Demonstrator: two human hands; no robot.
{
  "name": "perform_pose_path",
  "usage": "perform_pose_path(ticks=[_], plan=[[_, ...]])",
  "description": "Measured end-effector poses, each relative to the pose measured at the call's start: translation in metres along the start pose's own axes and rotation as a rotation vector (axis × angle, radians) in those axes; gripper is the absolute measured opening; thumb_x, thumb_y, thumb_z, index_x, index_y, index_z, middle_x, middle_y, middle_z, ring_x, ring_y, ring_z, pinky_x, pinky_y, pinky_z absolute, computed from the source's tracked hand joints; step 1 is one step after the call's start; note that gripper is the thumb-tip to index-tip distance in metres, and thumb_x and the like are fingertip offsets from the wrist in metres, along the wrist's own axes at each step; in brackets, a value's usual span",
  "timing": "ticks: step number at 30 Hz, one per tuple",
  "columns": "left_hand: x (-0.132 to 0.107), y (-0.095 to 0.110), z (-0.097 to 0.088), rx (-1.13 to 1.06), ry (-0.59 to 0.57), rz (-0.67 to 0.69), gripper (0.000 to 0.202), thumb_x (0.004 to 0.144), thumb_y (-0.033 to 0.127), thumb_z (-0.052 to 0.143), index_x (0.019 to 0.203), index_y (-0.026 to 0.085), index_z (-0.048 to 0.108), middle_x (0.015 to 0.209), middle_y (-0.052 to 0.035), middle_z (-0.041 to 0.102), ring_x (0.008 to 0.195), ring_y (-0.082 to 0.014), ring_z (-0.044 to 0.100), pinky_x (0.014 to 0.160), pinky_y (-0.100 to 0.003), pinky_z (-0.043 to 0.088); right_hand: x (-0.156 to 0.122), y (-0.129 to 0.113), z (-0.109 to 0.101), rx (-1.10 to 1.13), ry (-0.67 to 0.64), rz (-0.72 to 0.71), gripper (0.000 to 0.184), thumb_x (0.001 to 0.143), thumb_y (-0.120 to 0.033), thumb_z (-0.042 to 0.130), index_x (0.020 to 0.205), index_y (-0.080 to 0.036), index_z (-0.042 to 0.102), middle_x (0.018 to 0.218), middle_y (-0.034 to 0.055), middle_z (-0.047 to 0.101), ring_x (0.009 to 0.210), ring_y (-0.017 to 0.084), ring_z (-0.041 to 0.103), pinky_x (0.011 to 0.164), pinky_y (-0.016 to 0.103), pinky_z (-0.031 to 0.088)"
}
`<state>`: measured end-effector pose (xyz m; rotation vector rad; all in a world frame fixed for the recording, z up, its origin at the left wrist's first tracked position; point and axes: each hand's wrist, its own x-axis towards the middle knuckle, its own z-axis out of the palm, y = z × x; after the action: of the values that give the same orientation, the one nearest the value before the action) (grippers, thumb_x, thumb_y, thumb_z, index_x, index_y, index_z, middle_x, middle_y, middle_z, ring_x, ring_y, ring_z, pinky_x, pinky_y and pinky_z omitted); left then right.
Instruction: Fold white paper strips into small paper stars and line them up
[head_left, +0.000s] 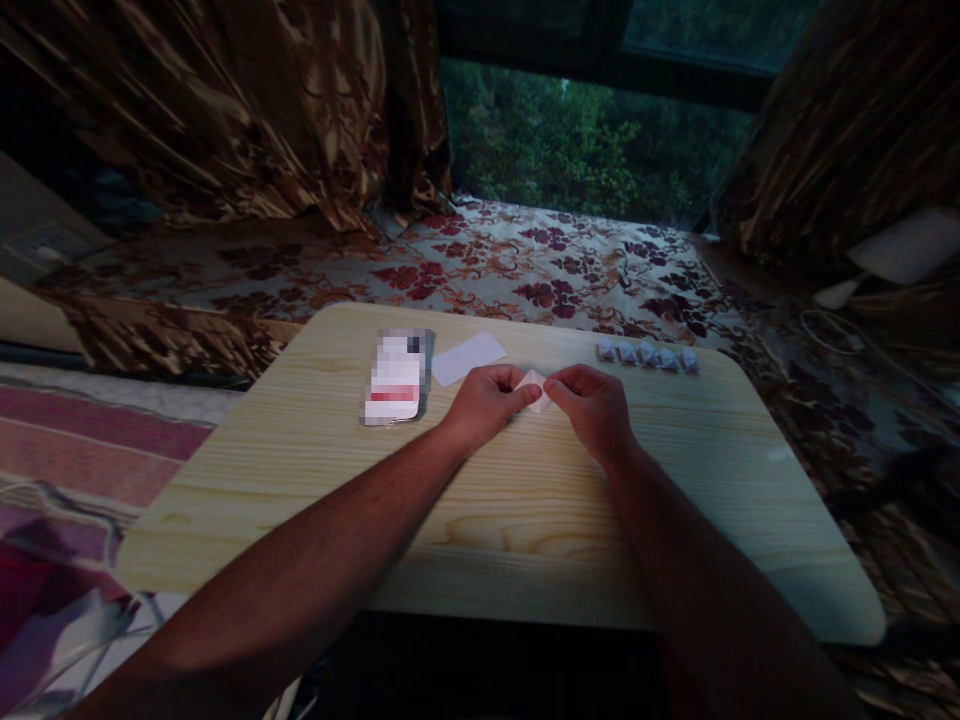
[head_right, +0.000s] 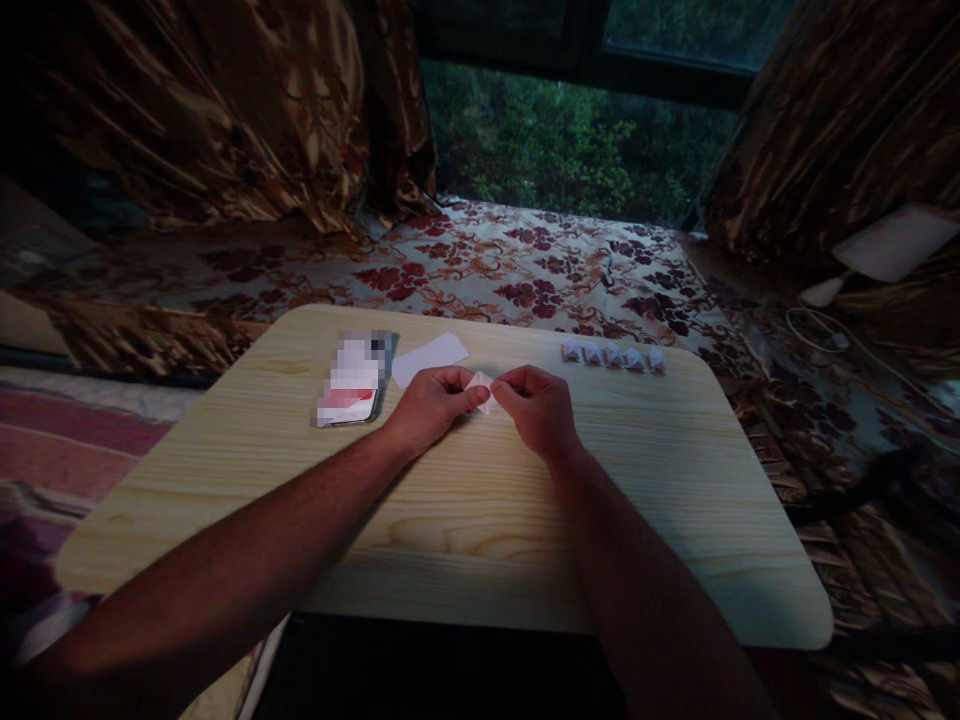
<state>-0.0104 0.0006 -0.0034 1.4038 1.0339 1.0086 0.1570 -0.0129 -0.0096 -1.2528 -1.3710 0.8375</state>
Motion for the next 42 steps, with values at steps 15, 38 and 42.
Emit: perform_pose_path(ticks=[15,38,42], plan=[[-0.0013,-0.0013,0.002,0.112,0.017,0.018,0.023,0.073,0.036,0.069,0.068,0.014,0.064,0.059,0.0024,0.054,0.053,-0.0084,0.04,0.05,-0.023,0.027,-0.0022,0.0003,0.0019,-0.101,-0.003,-0.04,0.013,0.075,-0.029,0.067,0.071,-0.018,0.071,0.061,-0.0004,0.065,0.055,0.012,0.054,0.053,0.024,0.04],[0.0018,0.0008,-0.0008,0.039,-0.003,-0.094,0.016,0.069,0.029,0.068,0.063,0.015,0.062,0.052,0.0034,0.053,0.046,-0.0077,0.038,0.047,-0.024,0.023,0.0,0.0024,-0.0013,-0.274,-0.077,-0.041,0.016,0.077,-0.03,0.062,0.068,-0.018,0.067,0.056,-0.0015,0.06,0.052,0.011,0.049,0.05,0.023,0.035],[0.0011,0.004,-0.0037,0.107,-0.018,-0.052,0.016,0.068,0.029,0.069,0.063,0.016,0.063,0.052,0.0037,0.051,0.049,-0.0081,0.039,0.049,-0.024,0.025,0.0005,0.0023,-0.0032,-0.265,-0.114,-0.024,0.016,0.076,-0.031,0.063,0.067,-0.018,0.066,0.055,-0.0024,0.059,0.051,0.011,0.047,0.048,0.023,0.033]])
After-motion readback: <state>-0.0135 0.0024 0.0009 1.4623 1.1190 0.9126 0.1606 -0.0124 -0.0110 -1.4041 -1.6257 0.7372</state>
